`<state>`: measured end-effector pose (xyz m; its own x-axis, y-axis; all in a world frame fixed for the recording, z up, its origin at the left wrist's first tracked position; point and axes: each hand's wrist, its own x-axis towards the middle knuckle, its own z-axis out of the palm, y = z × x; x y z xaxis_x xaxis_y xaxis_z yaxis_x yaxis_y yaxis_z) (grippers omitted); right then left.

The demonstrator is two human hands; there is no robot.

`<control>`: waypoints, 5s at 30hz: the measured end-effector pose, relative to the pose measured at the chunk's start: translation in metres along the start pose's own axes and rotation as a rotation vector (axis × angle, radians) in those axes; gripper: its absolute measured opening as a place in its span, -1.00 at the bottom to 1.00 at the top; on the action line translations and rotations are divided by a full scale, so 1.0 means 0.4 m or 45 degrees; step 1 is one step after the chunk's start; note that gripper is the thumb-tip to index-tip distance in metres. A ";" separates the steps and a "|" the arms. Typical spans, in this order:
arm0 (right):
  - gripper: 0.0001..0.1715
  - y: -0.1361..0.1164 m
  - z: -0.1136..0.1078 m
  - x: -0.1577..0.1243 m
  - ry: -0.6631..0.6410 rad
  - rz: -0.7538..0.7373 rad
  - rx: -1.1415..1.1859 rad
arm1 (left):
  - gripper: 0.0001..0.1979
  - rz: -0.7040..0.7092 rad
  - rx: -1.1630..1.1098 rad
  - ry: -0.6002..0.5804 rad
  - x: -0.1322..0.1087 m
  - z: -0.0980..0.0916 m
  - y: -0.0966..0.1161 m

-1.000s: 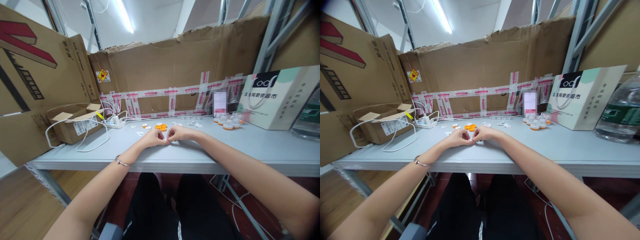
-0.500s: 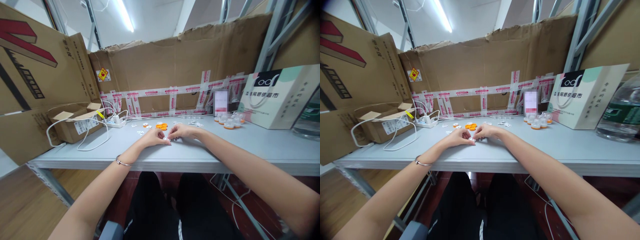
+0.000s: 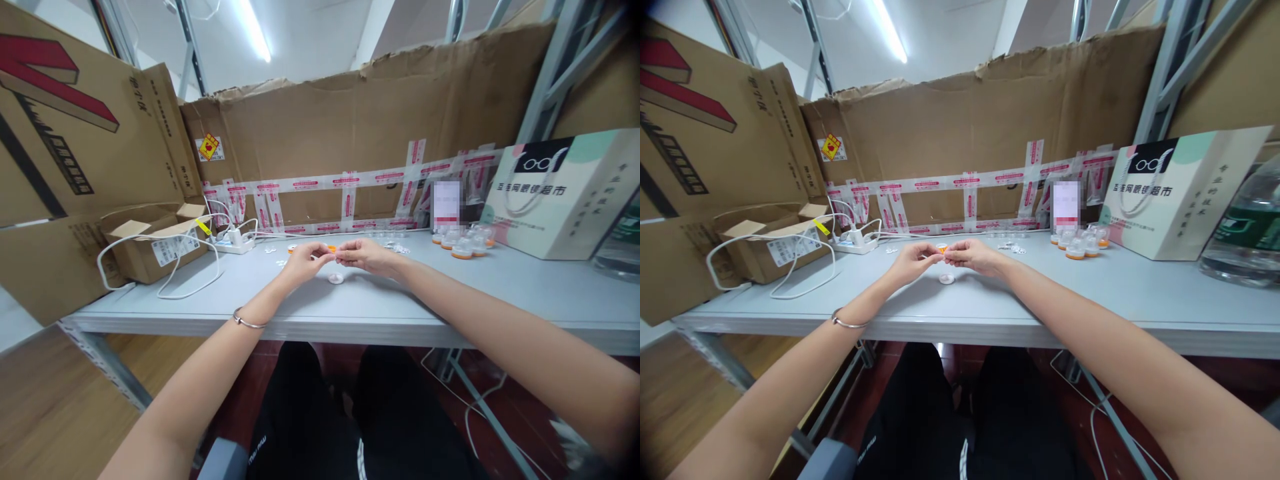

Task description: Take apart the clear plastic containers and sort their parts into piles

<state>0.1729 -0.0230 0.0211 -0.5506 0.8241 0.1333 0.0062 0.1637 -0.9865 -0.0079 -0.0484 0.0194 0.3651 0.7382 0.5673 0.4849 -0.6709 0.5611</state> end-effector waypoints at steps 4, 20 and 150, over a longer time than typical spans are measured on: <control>-0.73 -0.002 -0.004 0.005 0.107 -0.086 0.018 | -0.81 -0.204 0.525 0.035 0.004 -0.042 -0.021; -0.67 0.001 -0.018 0.009 0.188 -0.062 -0.429 | -0.89 -0.517 0.957 -0.023 -0.003 -0.105 -0.099; -0.40 0.020 -0.007 -0.004 -0.183 0.049 -0.928 | -0.82 -0.479 0.547 0.006 -0.014 -0.319 -0.351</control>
<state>0.1763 -0.0215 0.0134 -0.6424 0.7655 0.0366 0.5524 0.4956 -0.6703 -0.1793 0.0326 0.0142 0.1020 0.9198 0.3789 0.8608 -0.2726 0.4299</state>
